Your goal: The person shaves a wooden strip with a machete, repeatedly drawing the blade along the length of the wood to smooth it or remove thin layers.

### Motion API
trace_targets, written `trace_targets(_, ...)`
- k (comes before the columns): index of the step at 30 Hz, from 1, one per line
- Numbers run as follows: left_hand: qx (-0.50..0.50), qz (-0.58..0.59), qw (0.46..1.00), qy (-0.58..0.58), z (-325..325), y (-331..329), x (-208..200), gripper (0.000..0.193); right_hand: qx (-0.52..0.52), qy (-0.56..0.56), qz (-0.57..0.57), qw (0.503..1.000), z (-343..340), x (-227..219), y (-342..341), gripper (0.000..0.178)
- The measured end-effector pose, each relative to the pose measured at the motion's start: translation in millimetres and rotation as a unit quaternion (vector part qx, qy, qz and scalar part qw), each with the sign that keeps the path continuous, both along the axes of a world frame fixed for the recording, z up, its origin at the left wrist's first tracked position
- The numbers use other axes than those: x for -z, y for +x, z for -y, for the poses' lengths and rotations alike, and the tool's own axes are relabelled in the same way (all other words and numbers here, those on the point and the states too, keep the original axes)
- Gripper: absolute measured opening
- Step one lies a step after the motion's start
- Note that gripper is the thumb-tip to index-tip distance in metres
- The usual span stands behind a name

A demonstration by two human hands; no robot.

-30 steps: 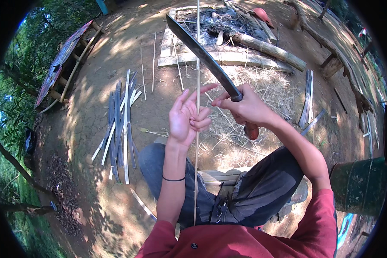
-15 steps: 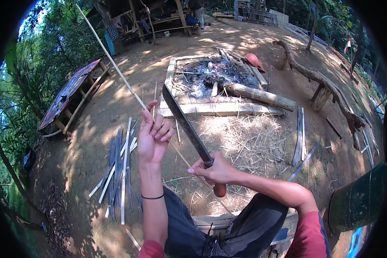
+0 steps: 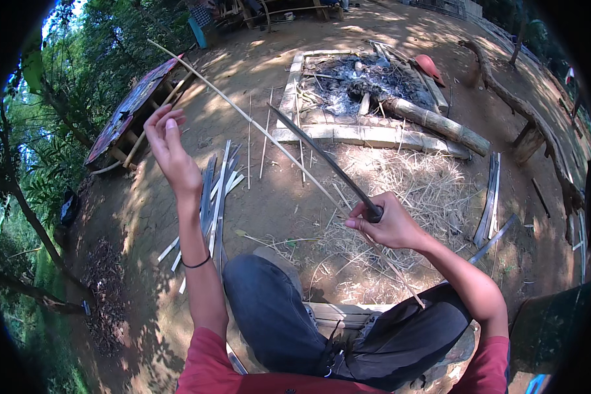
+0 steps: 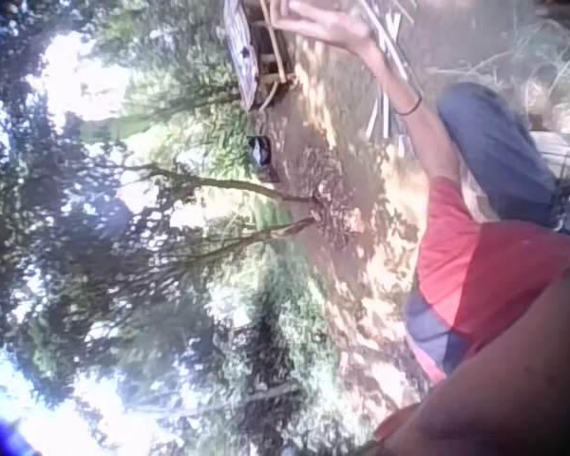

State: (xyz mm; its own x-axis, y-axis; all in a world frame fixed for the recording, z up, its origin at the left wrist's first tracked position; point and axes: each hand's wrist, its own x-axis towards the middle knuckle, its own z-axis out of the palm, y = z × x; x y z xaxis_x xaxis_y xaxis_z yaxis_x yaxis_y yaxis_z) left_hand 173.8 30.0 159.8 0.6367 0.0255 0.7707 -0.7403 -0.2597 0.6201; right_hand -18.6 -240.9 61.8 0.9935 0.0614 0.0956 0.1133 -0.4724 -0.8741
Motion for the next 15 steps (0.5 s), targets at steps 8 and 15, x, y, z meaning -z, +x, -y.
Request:
trace_targets(8,0.045,0.215,0.831,0.511,40.0,31.8,-35.4,0.029,-0.042,-0.029,-0.014,0.999,21.3,7.3,1.0,0.025)
trace_targets(15,0.155,0.051,0.762,0.627,24.3,39.9,-12.3,0.019,-0.020,0.113,-0.069,0.991,39.6,-0.7,0.4,0.026)
